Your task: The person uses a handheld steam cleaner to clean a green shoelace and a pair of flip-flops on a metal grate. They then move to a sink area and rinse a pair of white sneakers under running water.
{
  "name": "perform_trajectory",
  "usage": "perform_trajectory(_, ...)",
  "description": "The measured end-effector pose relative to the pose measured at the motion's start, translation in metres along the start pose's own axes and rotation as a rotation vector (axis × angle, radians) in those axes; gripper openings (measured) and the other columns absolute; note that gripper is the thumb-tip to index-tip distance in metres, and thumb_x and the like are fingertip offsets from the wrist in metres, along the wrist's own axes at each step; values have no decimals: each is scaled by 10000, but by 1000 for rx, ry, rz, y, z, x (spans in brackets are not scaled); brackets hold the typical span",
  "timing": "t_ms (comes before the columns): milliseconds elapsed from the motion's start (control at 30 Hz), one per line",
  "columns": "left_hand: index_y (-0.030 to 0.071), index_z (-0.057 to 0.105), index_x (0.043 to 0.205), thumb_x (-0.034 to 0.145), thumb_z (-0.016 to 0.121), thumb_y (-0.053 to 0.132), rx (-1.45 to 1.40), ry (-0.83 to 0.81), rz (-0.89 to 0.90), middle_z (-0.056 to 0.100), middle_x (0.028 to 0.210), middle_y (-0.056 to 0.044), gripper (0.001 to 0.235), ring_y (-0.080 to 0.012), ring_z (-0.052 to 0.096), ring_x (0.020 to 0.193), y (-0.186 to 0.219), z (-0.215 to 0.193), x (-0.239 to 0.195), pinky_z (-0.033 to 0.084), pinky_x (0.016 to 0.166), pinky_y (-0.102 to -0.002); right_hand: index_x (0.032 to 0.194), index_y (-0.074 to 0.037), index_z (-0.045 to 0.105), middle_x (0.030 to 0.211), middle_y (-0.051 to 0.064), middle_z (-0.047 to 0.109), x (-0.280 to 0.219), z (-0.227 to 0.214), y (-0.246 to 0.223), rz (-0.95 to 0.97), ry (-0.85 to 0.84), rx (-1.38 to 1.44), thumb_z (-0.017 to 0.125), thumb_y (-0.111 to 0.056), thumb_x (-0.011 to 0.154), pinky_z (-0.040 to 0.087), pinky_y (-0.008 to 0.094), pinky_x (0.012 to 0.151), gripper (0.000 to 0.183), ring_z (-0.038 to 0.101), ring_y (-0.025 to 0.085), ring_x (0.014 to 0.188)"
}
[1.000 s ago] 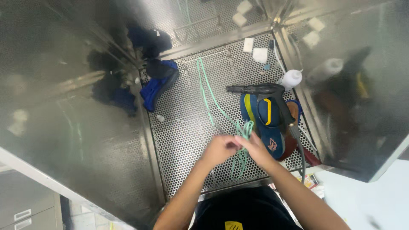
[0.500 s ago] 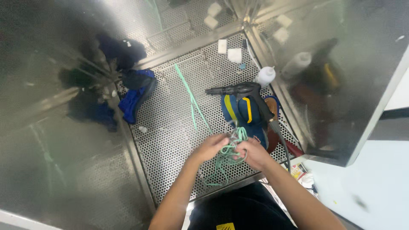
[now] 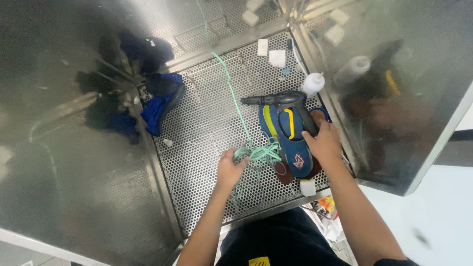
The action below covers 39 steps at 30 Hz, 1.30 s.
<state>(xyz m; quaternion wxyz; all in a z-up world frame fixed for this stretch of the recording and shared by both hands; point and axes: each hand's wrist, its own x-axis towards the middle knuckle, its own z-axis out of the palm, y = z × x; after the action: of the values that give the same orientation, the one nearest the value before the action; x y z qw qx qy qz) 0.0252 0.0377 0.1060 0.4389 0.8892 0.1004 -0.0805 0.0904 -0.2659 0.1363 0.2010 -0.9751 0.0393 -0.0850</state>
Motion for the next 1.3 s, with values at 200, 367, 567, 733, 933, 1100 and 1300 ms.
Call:
perform_trajectory(200,-7,428,1461,548,990,430,268,23,20,411,1366,-240,1158,-420,414,1223,23,57,30,391,1014,-486,1253,45,594,1162,293,671,-4,5,25,32,-82,210,738,-336,915,501,509,931,530,633,462,1083)
perform_trajectory(367,49,625,1300,766,784,182,201,168,310,500,1354,-210,573,-396,473,1283,4,109,23,421,1101,-480,1217,16,617,1126,277,682,-14,-15,59,189,-198,280,745,-317,828,507,487,887,528,654,436,1040)
perform_trajectory(567,-1,629,1102,700,837,111,50,421,266,464,1329,-298,467,-451,443,1233,25,163,26,343,1056,-537,1238,-6,625,1115,242,703,-18,-1,94,417,-373,473,718,-286,780,515,429,902,545,689,346,1035)
perform_trajectory(733,-59,403,1276,678,922,282,-294,293,-47,481,1279,-286,862,-423,508,1198,73,162,13,408,1055,-477,1209,-2,632,1103,217,719,-24,5,96,354,-382,598,704,-275,788,515,411,902,507,694,320,1021)
perform_trajectory(933,-38,200,1489,612,959,228,-365,219,-272,595,1276,-261,1190,-365,621,1149,91,143,22,492,1009,-408,1183,-40,608,1001,183,719,-14,-3,71,303,-446,580,723,-246,787,519,401,839,460,706,291,938)
perform_trajectory(1100,11,505,1347,682,931,145,-498,143,-224,730,1222,-184,801,-305,732,1069,73,139,27,579,935,-382,1191,-58,612,980,153,721,-9,-11,61,263,-407,625,730,-215,783,526,360,791,453,690,257,875)
perform_trajectory(1300,62,438,1305,662,836,-101,-1124,46,-188,652,1153,-91,773,-244,682,1021,77,122,21,609,876,-391,1181,-40,579,1008,117,698,-3,-21,40,170,-392,790,742,-199,813,519,325,808,433,660,178,911)
